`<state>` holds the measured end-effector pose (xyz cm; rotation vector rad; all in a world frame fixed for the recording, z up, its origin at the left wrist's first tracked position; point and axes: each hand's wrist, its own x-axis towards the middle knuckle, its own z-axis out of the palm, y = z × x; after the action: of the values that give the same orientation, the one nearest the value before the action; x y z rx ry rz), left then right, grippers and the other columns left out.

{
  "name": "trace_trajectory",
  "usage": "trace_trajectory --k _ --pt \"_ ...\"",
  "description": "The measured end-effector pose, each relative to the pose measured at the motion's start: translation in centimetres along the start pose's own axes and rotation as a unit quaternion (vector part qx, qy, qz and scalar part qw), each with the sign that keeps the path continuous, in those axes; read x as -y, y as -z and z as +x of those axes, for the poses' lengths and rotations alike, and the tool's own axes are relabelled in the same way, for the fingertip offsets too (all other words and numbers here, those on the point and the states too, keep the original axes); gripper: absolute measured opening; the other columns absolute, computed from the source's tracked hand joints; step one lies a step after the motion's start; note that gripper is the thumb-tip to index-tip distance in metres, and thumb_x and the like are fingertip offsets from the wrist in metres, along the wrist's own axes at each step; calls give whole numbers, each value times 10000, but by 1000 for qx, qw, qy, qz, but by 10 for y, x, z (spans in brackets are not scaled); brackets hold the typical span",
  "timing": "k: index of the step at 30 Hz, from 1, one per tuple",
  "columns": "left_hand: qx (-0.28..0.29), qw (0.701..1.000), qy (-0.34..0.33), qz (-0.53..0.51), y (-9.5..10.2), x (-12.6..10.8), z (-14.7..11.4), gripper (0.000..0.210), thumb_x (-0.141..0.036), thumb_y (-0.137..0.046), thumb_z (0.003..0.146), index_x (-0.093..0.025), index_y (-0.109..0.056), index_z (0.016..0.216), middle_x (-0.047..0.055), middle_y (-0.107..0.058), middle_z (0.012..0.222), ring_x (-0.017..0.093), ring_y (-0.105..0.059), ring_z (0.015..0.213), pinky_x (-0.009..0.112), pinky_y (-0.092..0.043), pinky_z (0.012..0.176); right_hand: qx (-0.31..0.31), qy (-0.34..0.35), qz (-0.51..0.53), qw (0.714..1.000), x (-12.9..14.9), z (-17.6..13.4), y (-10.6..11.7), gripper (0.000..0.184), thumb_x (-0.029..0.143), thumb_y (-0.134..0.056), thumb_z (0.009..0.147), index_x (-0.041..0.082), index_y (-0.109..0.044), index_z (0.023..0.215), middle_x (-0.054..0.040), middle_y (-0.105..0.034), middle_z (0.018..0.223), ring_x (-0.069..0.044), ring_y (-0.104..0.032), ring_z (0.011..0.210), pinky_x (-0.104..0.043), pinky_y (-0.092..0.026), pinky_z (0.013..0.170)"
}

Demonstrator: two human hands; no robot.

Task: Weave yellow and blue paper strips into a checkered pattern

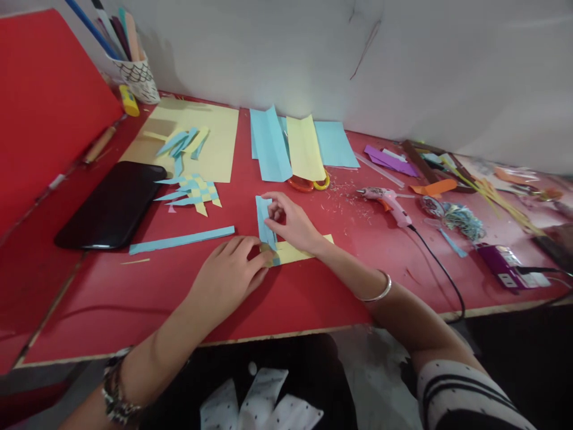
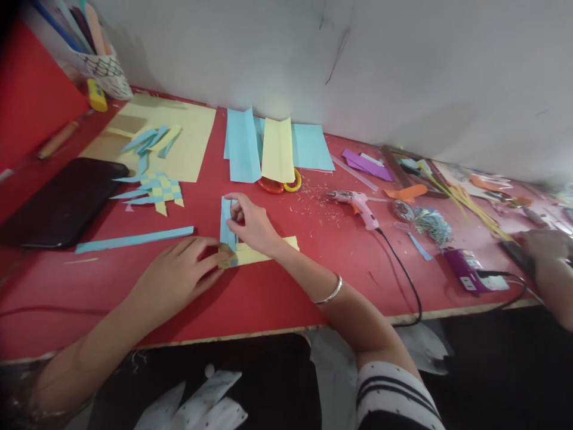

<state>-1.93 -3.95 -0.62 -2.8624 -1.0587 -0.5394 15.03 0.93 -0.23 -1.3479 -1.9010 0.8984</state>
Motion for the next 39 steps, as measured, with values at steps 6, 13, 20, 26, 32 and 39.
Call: trace_trajectory --k 6,13,20,26,32,39 --pt "-12 1000 -2 -3 1 -1 1 206 -155 -454 816 -186 -621 931 84 -600 887 212 -562 784 328 -490 647 -33 -33 113 993 -3 2 6 254 137 -485 714 191 -421 955 59 -459 685 -79 -456 606 -253 -407 632" --pt "-18 1000 -3 4 2 -2 1 219 -146 -462 815 -206 -626 946 86 -600 892 216 -563 793 322 -492 638 -40 -22 62 997 1 -1 7 236 116 -459 704 194 -433 926 55 -438 687 -83 -458 614 -252 -411 627" --pt "-24 1000 -12 0 1 -2 1 191 -158 -481 812 -207 -634 916 93 -597 886 227 -563 775 329 -487 609 -18 9 -55 998 1 -3 6 344 49 -419 688 166 -427 1011 30 -429 736 -82 -428 585 -248 -422 606" --pt "-33 999 -13 -3 0 -1 0 201 -155 -472 815 -206 -636 920 85 -595 875 222 -563 769 322 -483 600 -41 46 -146 987 -7 -4 14 412 44 -402 706 185 -445 1090 -82 -491 1021 -174 -491 904 -340 -453 740" --pt "-32 999 -14 -3 0 -1 1 207 -158 -461 821 -202 -640 916 89 -589 873 226 -563 780 328 -489 608 -22 71 -168 983 -7 -3 14 308 234 -477 801 197 -473 1107 -84 -538 1079 -201 -479 1021 -402 -366 912" --pt "-36 999 -22 11 0 -1 2 213 -152 -460 812 -198 -638 919 82 -586 852 217 -565 766 313 -487 597 7 21 -283 959 -6 2 9 393 302 -456 826 218 -444 1209 -78 -466 1186 -248 -410 1050 -437 -344 894"
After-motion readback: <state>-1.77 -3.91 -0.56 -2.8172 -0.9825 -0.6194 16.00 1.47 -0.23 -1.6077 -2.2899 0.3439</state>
